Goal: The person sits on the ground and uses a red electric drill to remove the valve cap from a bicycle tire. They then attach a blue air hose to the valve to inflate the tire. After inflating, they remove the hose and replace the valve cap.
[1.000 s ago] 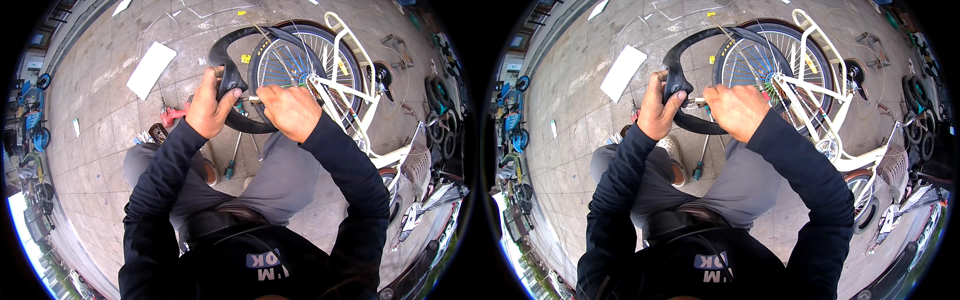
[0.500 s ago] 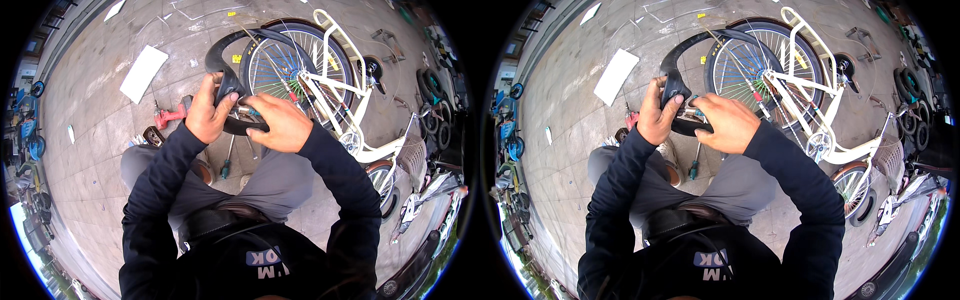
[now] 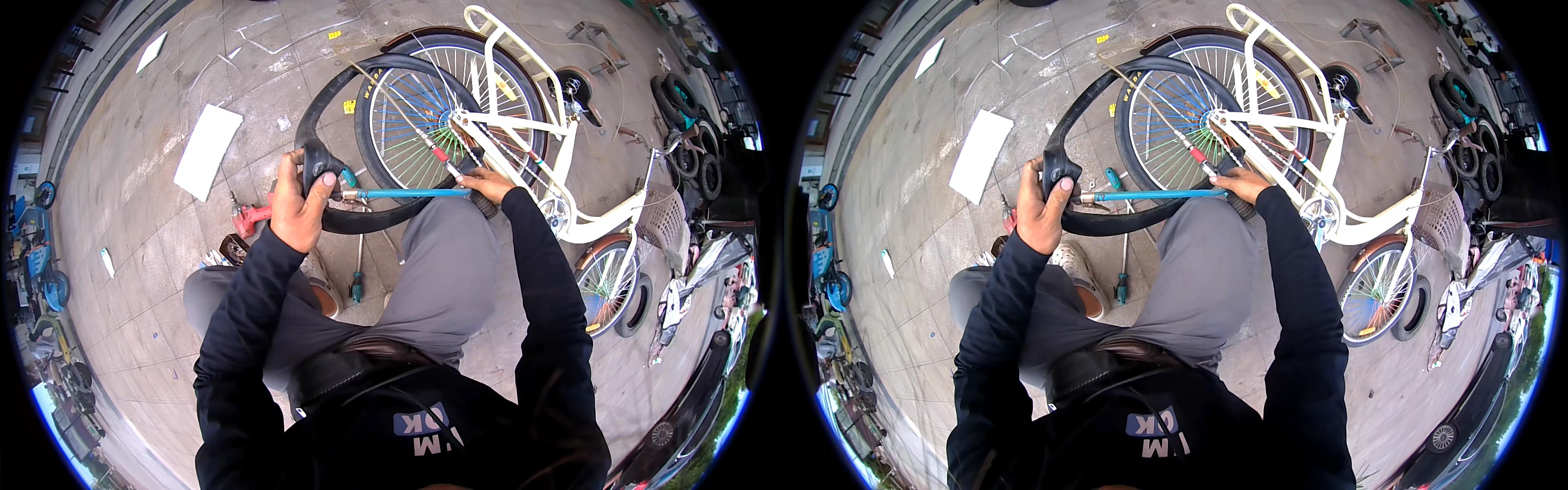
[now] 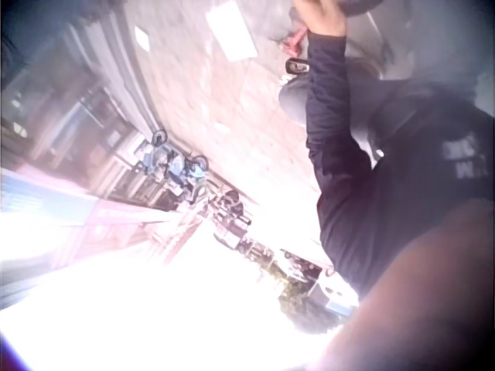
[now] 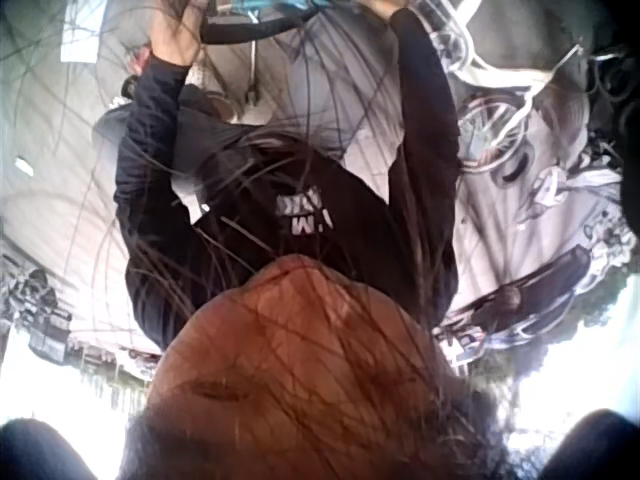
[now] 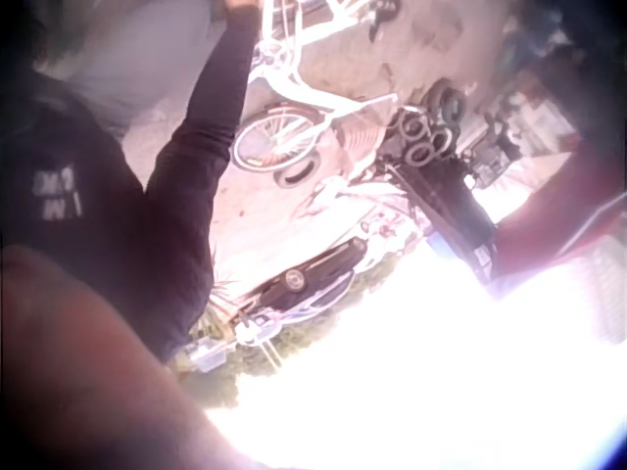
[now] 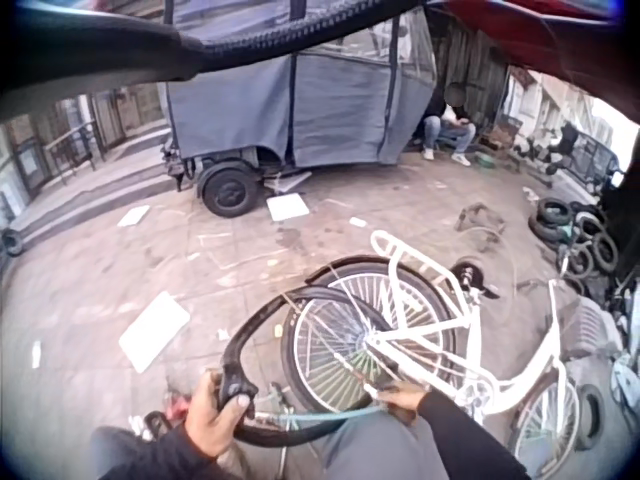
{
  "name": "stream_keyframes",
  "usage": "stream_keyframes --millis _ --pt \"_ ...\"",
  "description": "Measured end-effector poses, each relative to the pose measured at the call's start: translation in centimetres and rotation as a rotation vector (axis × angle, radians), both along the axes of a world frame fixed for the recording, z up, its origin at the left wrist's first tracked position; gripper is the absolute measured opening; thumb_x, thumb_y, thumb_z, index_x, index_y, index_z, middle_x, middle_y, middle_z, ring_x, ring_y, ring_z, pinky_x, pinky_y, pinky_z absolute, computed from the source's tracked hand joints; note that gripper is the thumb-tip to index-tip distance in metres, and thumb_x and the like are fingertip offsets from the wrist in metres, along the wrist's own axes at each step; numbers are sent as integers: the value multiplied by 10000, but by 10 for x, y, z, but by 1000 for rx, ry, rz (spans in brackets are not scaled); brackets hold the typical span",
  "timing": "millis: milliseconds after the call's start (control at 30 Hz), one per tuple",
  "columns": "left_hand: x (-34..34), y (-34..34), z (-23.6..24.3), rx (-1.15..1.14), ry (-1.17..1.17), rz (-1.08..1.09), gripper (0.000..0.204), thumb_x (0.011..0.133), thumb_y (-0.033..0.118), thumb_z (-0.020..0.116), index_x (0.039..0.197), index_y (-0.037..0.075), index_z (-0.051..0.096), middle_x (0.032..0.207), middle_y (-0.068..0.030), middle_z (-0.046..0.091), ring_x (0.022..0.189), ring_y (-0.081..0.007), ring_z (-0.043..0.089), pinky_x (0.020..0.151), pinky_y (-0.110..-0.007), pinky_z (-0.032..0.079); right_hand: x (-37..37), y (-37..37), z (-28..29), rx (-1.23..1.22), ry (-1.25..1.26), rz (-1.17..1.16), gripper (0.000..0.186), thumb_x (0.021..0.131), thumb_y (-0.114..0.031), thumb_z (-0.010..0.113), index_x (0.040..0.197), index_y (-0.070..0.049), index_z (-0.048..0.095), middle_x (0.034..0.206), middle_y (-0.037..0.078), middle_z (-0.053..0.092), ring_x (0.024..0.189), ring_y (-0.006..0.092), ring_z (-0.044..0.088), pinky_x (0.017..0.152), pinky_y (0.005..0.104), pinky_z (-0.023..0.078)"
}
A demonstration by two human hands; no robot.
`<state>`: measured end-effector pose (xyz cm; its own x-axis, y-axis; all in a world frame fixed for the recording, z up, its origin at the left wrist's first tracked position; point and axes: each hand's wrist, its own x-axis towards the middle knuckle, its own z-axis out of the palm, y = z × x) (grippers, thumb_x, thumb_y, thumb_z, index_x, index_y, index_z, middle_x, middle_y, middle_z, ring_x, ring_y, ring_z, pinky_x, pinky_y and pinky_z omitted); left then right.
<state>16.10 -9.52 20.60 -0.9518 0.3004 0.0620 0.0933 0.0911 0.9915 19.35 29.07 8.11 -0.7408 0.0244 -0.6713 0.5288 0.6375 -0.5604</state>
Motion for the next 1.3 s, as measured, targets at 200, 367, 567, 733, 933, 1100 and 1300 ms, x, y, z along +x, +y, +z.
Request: stream_keyframes --millis 200,367,567,733,933,1100,1300 --pt "5 -11 -8 109 -109 133 275 1001 122 602 1192 -8 453 942 -59 604 858 -112 597 785 -255 503 -29 -5 -7 38 10 114 878 752 -503 748 1409 17 487 1272 241 608 1221 327 568 1037 373 422" --pt "20 -28 -29 523 -747 252 270 983 315 579 1113 78 577 944 -172 698 683 -217 666 599 -365 571 -22 -17 7 -6 235 -27 700 736 -317 800 1311 -10 545 1107 189 661 1092 285 629 952 376 481" --pt "24 -37 -56 487 -889 299 262 970 318 591 1092 86 590 962 -171 726 620 -171 623 529 -314 522 -20 -46 50 130 374 4 786 760 -586 772 1279 -21 604 1128 219 666 1103 340 635 963 409 479" --pt "9 -35 -72 384 -646 359 235 959 232 622 1101 48 579 1012 -147 732 618 -107 565 554 -245 453 -19 -65 47 255 485 79 670 761 -593 746 1195 -92 644 1119 192 656 1088 356 629 935 464 488" --pt "-4 -32 -40 367 -449 547 250 890 81 703 1080 14 556 866 -56 635 762 -150 630 685 -282 514 -28 -66 54 306 458 63 719 760 -582 739 1265 -89 602 1183 227 623 1120 380 617 950 489 489" --pt "-5 -60 -68 433 -528 520 232 890 45 658 1089 29 539 880 -78 627 742 -198 639 636 -345 553 -51 -75 72 471 578 49 651 741 -510 767 1217 -94 611 1133 216 627 1059 382 634 903 480 503" --pt "-23 -53 -97 447 -598 535 244 863 14 637 1066 59 510 877 -81 602 725 -226 638 627 -365 554 -63 -62 92 608 622 -3 644 752 -505 753 1239 -113 598 1147 184 611 1054 384 644 904 502 510"
